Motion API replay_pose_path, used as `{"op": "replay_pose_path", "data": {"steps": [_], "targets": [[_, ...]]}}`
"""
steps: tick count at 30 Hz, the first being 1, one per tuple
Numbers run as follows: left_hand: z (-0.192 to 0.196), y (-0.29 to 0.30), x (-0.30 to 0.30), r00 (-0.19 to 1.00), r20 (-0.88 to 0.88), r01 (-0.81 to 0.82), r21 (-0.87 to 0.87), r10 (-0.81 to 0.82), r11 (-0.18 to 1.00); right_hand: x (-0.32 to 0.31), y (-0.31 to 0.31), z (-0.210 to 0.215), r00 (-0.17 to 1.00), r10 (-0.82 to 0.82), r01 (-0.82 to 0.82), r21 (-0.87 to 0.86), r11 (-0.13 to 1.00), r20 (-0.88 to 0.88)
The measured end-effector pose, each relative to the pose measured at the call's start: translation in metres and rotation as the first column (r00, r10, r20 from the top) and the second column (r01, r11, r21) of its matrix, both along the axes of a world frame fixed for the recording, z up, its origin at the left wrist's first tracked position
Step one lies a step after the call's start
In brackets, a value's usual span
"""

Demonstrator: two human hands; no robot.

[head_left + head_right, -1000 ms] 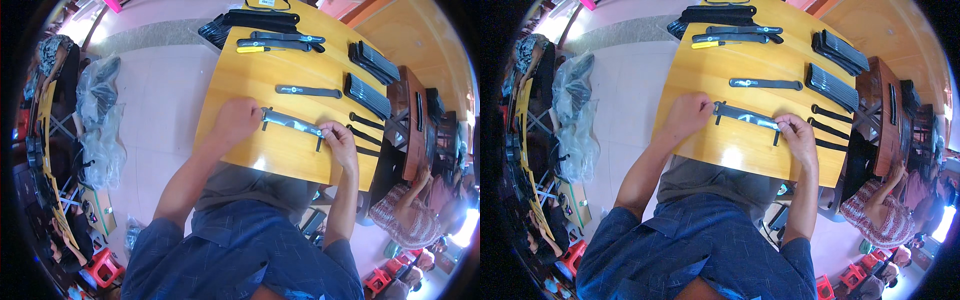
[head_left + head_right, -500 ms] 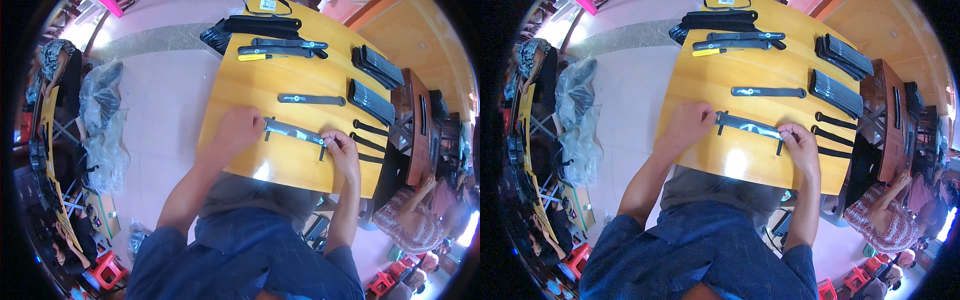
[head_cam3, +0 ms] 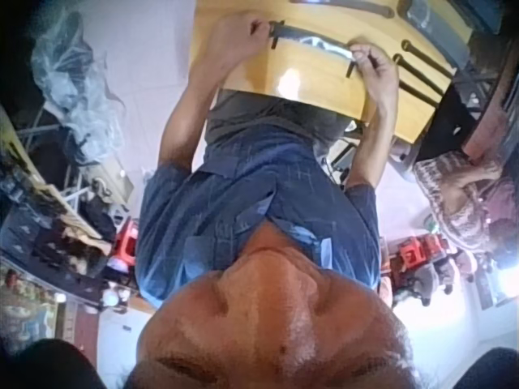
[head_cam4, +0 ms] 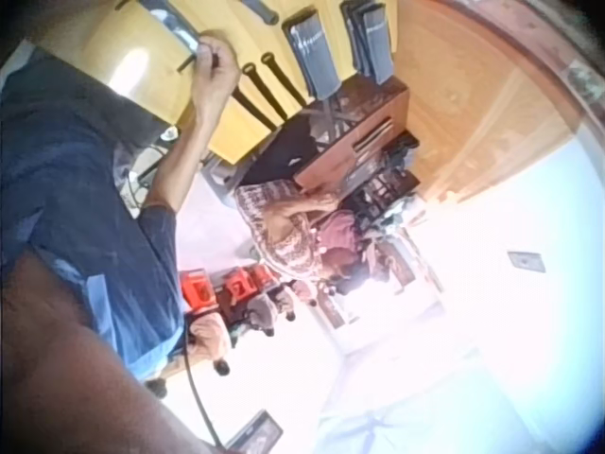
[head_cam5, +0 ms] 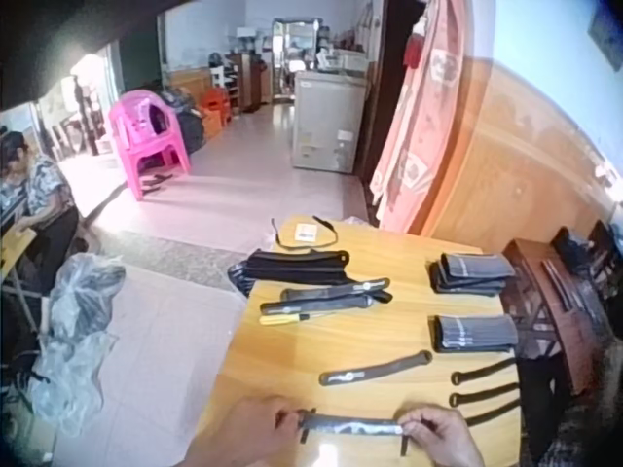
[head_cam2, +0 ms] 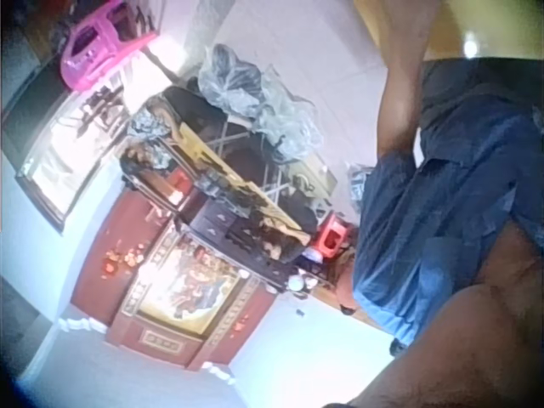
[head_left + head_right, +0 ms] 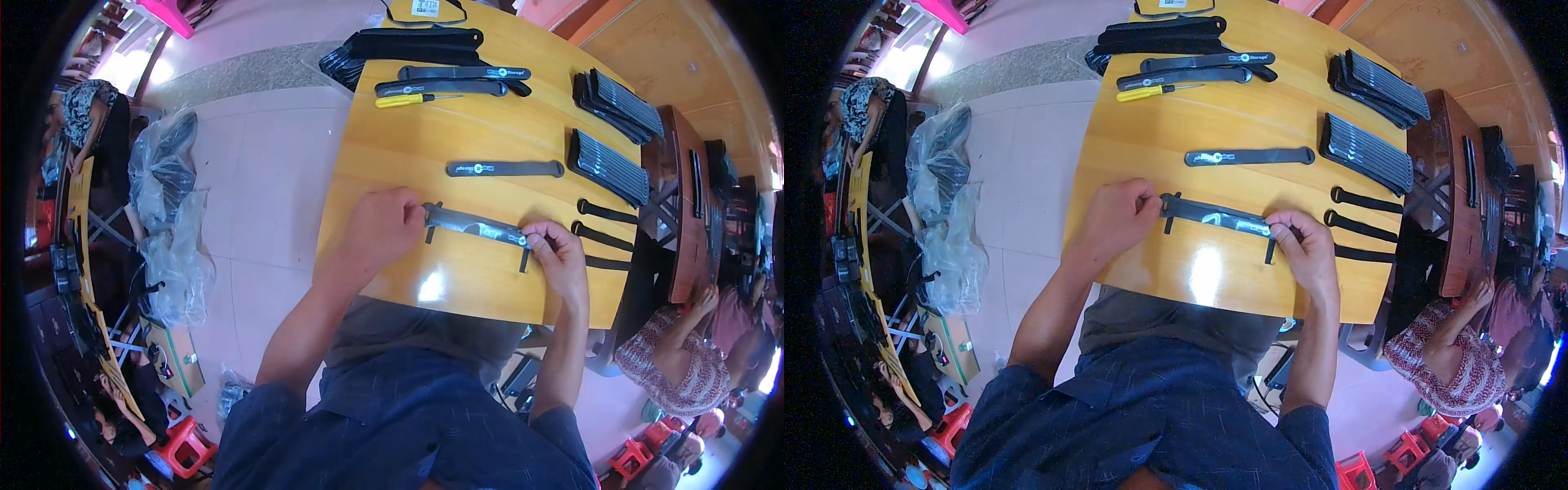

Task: The person assembles straps by inserting components, peeling backing strips, and pressing strap pieces together by hand on a table.

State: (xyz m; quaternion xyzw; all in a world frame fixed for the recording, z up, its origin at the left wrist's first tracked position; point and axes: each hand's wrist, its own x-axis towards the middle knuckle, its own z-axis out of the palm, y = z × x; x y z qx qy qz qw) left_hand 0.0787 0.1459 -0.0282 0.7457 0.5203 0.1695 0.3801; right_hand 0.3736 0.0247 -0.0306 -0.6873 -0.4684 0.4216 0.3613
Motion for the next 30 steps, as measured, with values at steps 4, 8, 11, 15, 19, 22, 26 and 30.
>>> {"op": "replay_pose_path", "data": {"steps": [4,8,11,15,19,22,26,30], "targets": [[0.003,-0.002,0.001,1.000,-0.007,-0.022,-0.029,0.022,0.999,0.000,-0.001,0.000,1.000,-0.014,0.014,-0.015,1.000,-0.015],[0.004,-0.002,0.002,0.999,0.030,-0.029,-0.043,0.030,0.999,-0.002,-0.001,0.002,1.000,-0.030,0.030,-0.018,0.999,-0.005],[0.006,-0.002,0.003,0.999,0.030,-0.020,-0.032,0.021,0.999,-0.002,-0.001,0.001,0.999,-0.035,0.035,-0.002,0.999,-0.003],[0.009,-0.002,0.004,0.999,0.008,-0.035,-0.066,0.036,0.997,-0.005,0.000,0.005,0.999,-0.042,0.042,0.012,0.999,0.012],[0.007,-0.004,0.005,0.999,0.031,-0.040,-0.042,0.041,0.998,-0.005,-0.001,0.003,0.999,-0.050,0.049,0.040,0.998,0.018],[0.011,-0.006,0.008,0.996,0.041,-0.078,-0.062,0.081,0.995,-0.003,-0.002,0.003,0.998,-0.047,0.046,0.025,0.999,0.036],[0.019,-0.004,0.010,0.996,0.036,-0.076,-0.101,0.080,0.992,-0.005,0.000,0.003,0.997,-0.071,0.070,0.060,0.996,0.015],[0.027,-0.002,0.009,0.997,-0.036,-0.071,-0.190,0.065,0.979,-0.006,0.002,0.003,0.996,-0.089,0.089,0.023,0.996,-0.020]]}}
